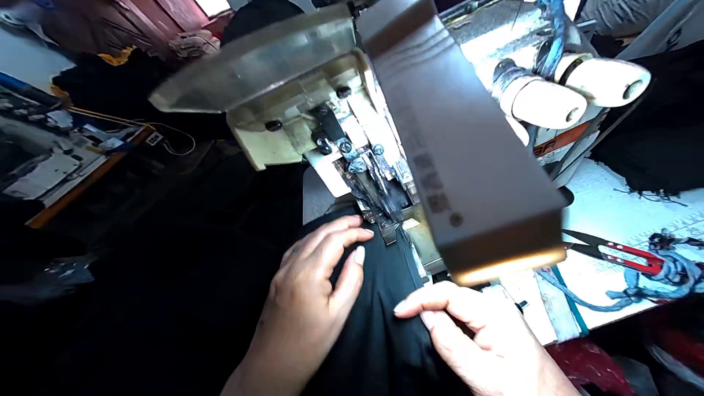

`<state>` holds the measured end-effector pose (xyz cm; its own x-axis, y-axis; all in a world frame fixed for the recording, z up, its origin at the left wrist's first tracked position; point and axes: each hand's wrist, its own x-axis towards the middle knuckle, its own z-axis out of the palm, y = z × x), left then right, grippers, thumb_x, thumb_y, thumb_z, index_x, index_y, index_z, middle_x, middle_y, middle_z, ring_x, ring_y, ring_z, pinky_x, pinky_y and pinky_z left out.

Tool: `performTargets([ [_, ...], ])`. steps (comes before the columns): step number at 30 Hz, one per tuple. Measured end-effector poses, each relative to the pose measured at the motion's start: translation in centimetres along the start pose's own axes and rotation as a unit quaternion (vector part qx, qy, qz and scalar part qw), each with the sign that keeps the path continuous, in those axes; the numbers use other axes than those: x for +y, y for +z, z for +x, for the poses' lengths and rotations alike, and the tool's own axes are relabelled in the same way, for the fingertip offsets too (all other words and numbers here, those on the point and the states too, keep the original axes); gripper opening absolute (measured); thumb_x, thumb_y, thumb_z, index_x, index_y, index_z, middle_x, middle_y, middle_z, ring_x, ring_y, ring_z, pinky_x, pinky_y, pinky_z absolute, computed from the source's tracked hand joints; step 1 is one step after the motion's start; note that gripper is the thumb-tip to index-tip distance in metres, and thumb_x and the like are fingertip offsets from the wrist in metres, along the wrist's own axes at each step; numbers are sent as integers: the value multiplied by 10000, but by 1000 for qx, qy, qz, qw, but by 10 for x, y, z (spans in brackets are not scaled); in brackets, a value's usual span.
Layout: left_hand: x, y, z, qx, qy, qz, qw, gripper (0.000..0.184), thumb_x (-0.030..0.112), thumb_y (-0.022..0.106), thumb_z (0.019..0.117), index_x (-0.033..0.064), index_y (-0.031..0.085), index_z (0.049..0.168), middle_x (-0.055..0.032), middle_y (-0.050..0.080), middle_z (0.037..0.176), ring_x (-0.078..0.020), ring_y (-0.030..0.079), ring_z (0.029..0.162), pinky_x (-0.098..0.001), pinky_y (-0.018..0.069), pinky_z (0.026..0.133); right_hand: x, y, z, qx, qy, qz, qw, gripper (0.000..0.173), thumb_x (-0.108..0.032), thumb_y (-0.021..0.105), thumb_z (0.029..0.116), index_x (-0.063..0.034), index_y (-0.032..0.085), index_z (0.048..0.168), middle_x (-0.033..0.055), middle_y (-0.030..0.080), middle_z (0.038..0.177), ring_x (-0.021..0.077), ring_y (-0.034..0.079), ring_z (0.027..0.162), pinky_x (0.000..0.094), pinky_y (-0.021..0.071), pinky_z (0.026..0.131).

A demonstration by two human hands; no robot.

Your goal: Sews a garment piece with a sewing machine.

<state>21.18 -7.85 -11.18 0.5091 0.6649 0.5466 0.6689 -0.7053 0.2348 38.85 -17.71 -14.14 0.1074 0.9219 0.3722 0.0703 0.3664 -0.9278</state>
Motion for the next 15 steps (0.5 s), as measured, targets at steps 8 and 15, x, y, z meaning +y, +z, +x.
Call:
performTargets([
  [8, -27, 1, 18, -44, -3, -35, 998, 303, 186, 489, 1009, 30, 706, 1153, -95, 680, 1261, -206, 606, 1228, -443, 448, 1044, 0, 7, -8, 8, 43, 18, 999, 284, -19, 495, 959, -12, 764, 1050, 77, 720, 1019, 17, 634, 955, 157, 496, 857],
  [15, -22, 0, 21, -34, -10, -20, 999, 293, 153, 492, 1011, 10, 709, 1145, -121, 693, 1242, -232, 627, 1206, -461, 455, 1034, 12, 11, -44, 15, 63, -28, 997, 469, -40, 675, 916, 125, 537, 1332, 210, 687, 1232, 90, 681, 1091, 222, 533, 948],
])
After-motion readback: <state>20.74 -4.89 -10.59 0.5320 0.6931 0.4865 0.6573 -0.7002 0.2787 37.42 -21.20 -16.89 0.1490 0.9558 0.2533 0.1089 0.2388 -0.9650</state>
